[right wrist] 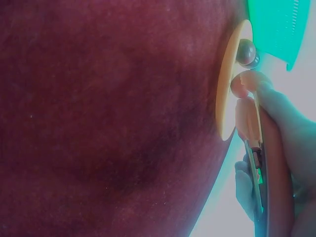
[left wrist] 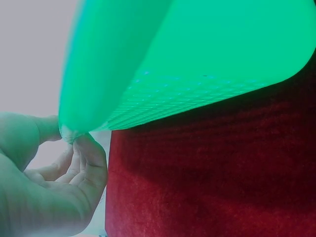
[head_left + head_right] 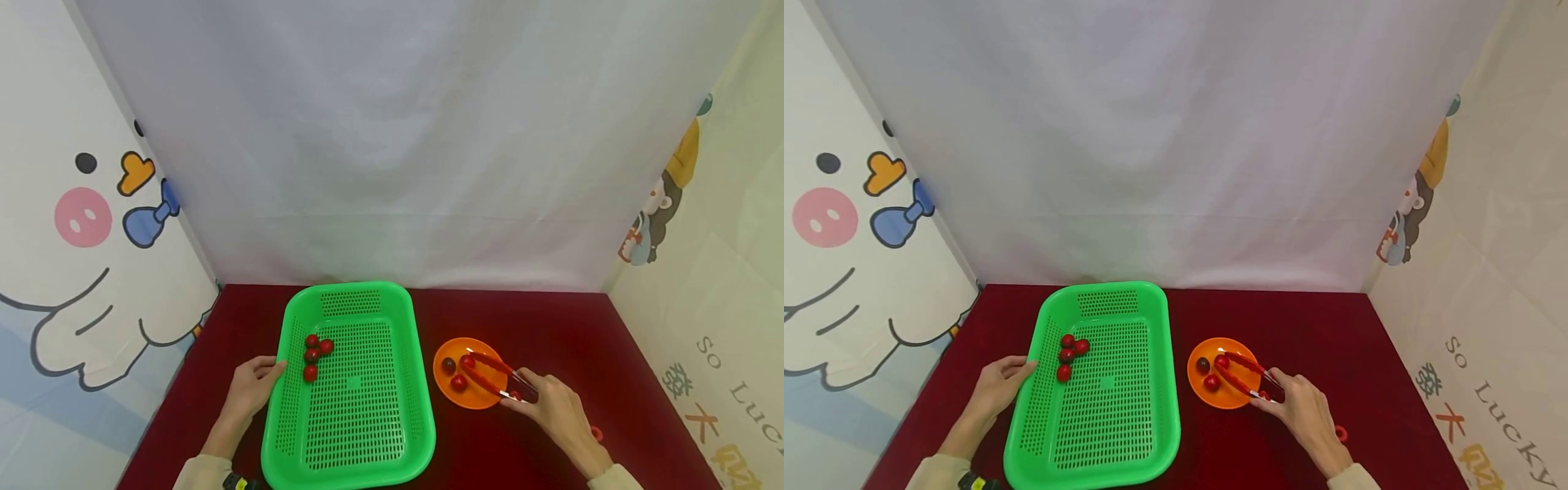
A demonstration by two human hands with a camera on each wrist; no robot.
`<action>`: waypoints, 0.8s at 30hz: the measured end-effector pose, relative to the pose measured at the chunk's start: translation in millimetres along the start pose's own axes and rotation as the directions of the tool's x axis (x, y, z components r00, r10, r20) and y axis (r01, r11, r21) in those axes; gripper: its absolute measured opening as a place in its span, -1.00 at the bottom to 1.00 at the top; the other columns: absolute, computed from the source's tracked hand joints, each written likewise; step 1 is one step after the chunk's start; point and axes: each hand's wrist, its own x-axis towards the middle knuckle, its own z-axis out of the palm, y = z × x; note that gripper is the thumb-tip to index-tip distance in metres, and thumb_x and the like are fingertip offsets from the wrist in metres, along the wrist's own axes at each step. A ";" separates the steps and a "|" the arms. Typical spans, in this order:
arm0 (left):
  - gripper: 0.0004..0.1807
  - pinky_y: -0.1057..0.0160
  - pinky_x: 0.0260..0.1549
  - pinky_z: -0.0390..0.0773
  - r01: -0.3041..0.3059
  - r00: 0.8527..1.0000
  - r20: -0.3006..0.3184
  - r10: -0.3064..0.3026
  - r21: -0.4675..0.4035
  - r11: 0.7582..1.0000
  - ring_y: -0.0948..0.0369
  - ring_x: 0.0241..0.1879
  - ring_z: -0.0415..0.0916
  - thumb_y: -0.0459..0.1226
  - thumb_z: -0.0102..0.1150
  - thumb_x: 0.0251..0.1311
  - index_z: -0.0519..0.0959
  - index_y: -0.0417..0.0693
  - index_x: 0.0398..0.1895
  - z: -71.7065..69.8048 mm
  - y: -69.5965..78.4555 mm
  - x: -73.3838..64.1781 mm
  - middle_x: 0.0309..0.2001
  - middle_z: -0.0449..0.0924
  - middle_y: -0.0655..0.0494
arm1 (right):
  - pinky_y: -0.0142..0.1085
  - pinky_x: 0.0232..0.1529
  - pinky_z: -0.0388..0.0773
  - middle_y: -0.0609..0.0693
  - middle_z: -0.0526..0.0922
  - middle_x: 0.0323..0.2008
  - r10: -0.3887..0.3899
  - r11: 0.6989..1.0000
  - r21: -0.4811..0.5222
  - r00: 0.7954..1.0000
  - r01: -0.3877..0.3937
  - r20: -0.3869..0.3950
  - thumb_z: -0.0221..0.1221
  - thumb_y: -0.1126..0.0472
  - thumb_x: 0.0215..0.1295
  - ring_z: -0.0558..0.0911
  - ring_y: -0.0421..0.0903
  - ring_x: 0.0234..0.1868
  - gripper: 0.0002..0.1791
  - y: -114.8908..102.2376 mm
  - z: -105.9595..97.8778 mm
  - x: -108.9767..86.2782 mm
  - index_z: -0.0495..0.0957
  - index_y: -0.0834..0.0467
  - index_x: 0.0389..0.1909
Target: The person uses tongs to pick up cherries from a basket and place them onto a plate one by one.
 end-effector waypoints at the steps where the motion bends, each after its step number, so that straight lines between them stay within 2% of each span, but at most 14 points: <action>1: -0.52 0.08 -0.16 0.63 -0.001 1.000 -0.001 0.001 0.002 1.000 -0.14 0.00 0.59 -0.19 0.11 0.52 0.48 -0.45 0.25 0.1 0.0 0.1 0.05 0.60 -0.37 | -0.38 -0.53 0.33 -0.15 0.40 -0.57 0.003 1.000 0.001 1.000 -0.003 0.003 0.60 -0.13 -0.05 0.30 -0.19 -0.51 -0.38 0.0 -0.1 0.1 0.71 0.13 -0.03; 12: -0.52 0.05 -0.14 0.64 -0.010 1.000 0.014 0.010 -0.012 1.000 -0.18 0.02 0.59 -0.21 0.11 0.54 0.45 -0.48 0.27 -0.3 0.6 0.0 0.08 0.58 -0.42 | -0.38 -0.54 0.28 -0.13 0.42 -0.56 0.022 1.000 0.012 1.000 -0.022 0.012 0.60 -0.16 -0.06 0.28 -0.19 -0.51 -0.35 0.0 -1.1 -0.8 0.71 0.14 -0.01; 20: -0.53 0.19 -0.25 0.64 0.001 1.000 0.010 -0.001 -0.028 1.000 -0.02 -0.12 0.65 -0.21 0.12 0.54 0.47 -0.48 0.25 -0.2 -0.4 1.1 0.03 0.62 -0.38 | -0.38 -0.53 0.29 -0.13 0.45 -0.54 0.028 0.999 0.025 1.000 -0.028 0.010 0.59 -0.17 -0.06 0.29 -0.19 -0.51 -0.33 -2.5 -4.0 0.5 0.71 0.14 0.01; 24: -0.53 0.16 -0.22 0.64 -0.002 1.000 0.011 0.002 -0.024 1.000 -0.05 -0.09 0.65 -0.21 0.11 0.54 0.47 -0.48 0.25 -0.2 0.2 1.3 0.04 0.61 -0.40 | -0.38 -0.53 0.31 -0.11 0.48 -0.53 0.017 1.000 0.026 1.000 -0.017 -0.008 0.60 -0.15 -0.07 0.30 -0.19 -0.50 -0.32 -4.4 -5.5 1.7 0.71 0.16 0.02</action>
